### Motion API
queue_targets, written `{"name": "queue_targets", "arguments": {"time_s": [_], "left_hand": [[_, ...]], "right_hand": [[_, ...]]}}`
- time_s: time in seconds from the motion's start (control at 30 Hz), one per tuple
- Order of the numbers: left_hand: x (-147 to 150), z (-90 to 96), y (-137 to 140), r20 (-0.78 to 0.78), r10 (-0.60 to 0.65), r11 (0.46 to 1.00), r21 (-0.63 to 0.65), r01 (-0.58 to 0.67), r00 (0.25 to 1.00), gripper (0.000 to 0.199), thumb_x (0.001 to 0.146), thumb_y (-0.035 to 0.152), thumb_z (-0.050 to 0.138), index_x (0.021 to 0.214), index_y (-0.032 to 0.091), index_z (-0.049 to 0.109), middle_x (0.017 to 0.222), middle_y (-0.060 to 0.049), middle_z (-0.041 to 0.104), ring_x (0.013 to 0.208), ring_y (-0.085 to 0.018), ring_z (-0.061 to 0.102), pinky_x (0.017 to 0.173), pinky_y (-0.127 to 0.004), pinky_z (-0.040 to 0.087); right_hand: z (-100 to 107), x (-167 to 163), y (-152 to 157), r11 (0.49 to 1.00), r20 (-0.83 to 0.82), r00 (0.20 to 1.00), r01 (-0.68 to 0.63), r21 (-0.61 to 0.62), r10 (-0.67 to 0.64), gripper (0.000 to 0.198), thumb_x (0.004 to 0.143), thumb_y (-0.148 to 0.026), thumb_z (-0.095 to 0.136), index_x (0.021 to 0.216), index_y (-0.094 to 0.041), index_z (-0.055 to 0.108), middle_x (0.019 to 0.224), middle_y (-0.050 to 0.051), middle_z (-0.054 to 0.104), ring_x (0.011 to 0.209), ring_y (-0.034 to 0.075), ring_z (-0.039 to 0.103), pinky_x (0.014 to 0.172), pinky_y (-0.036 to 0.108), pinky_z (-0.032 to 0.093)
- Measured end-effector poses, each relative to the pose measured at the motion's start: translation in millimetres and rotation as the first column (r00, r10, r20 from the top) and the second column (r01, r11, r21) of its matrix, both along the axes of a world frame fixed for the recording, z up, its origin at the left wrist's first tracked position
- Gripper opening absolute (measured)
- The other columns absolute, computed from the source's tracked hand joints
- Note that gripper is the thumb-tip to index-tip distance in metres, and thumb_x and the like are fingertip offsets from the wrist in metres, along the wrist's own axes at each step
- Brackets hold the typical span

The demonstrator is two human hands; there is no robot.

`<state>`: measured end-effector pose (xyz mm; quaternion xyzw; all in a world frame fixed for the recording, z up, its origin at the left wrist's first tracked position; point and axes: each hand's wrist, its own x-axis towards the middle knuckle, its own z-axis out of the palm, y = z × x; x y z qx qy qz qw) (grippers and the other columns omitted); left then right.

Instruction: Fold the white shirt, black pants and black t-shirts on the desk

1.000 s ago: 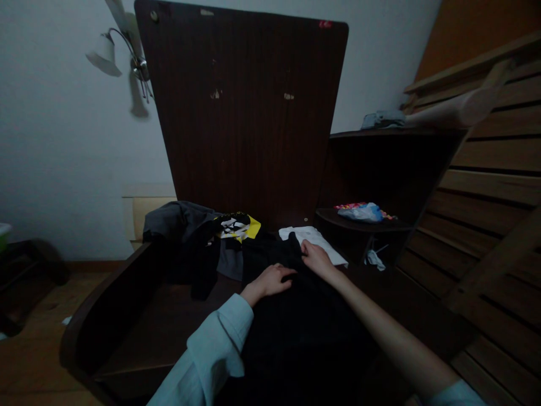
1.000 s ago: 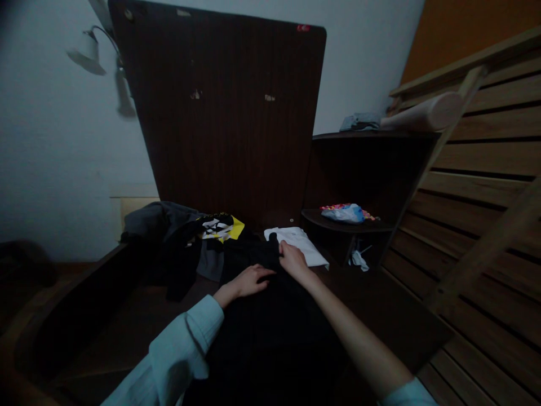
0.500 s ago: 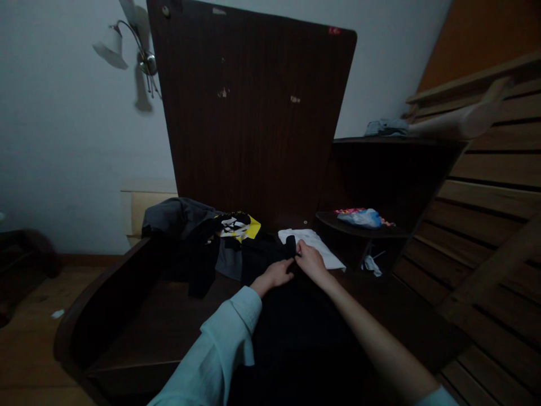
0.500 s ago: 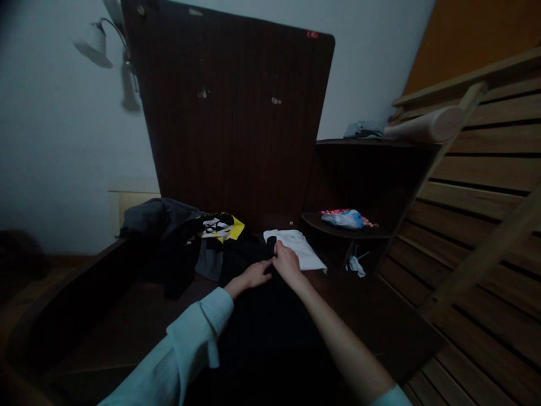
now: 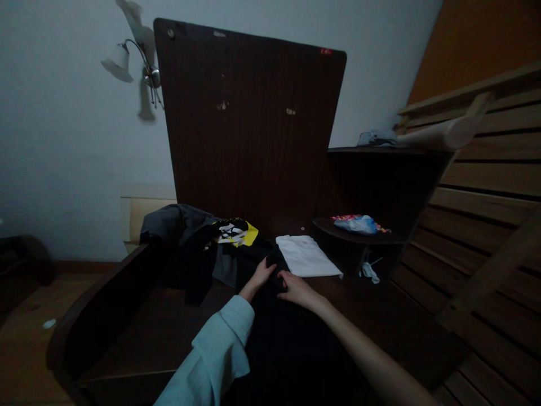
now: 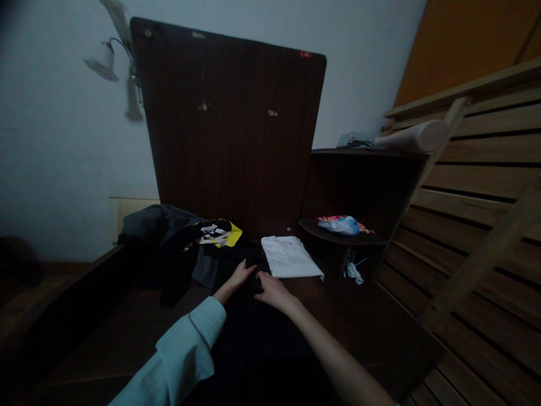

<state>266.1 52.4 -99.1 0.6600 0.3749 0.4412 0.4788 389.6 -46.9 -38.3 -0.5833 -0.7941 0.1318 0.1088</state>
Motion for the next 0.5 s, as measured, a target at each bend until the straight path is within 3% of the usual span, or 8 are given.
{"name": "queue_targets", "arguments": {"time_s": [0.13, 0.33, 0.5], "left_hand": [[2.0, -2.8, 2.4, 0.079, 0.057, 0.997, -0.065, -0.052, 0.995, 0.032, 0.079, 0.017, 0.051, 0.111, 0.012, 0.052, 0.111, -0.012, 0.060, 0.103, -0.023, 0.055, 0.085, -0.036, 0.046], [2.2, -3.1, 4.7, 0.175, 0.074, 0.985, -0.169, -0.044, 0.982, 0.029, 0.081, 0.020, 0.052, 0.108, 0.012, 0.054, 0.106, -0.011, 0.063, 0.097, -0.022, 0.059, 0.082, -0.034, 0.049], [0.0, -4.3, 4.5, 0.217, 0.074, 0.980, -0.198, -0.031, 0.973, 0.026, 0.081, 0.021, 0.052, 0.106, 0.012, 0.056, 0.100, -0.010, 0.066, 0.092, -0.021, 0.061, 0.080, -0.034, 0.050]], "right_hand": [[6.4, 33.1, -29.3, 0.992, 0.055, 0.997, 0.063, -0.113, -0.057, 0.037, 0.064, -0.027, 0.064, 0.098, -0.014, 0.054, 0.096, 0.010, 0.061, 0.088, 0.023, 0.056, 0.074, 0.031, 0.040], [0.7, 74.8, -92.7, 0.975, 0.018, 0.999, 0.048, -0.219, -0.045, 0.042, 0.066, -0.027, 0.061, 0.106, -0.015, 0.057, 0.105, 0.011, 0.061, 0.097, 0.023, 0.055, 0.082, 0.029, 0.040], [6.9, 81.3, -122.1, 0.967, 0.178, 0.970, 0.195, -0.164, -0.165, 0.035, 0.070, -0.017, 0.053, 0.105, -0.017, 0.058, 0.099, 0.012, 0.064, 0.092, 0.025, 0.059, 0.077, 0.031, 0.042]]}}
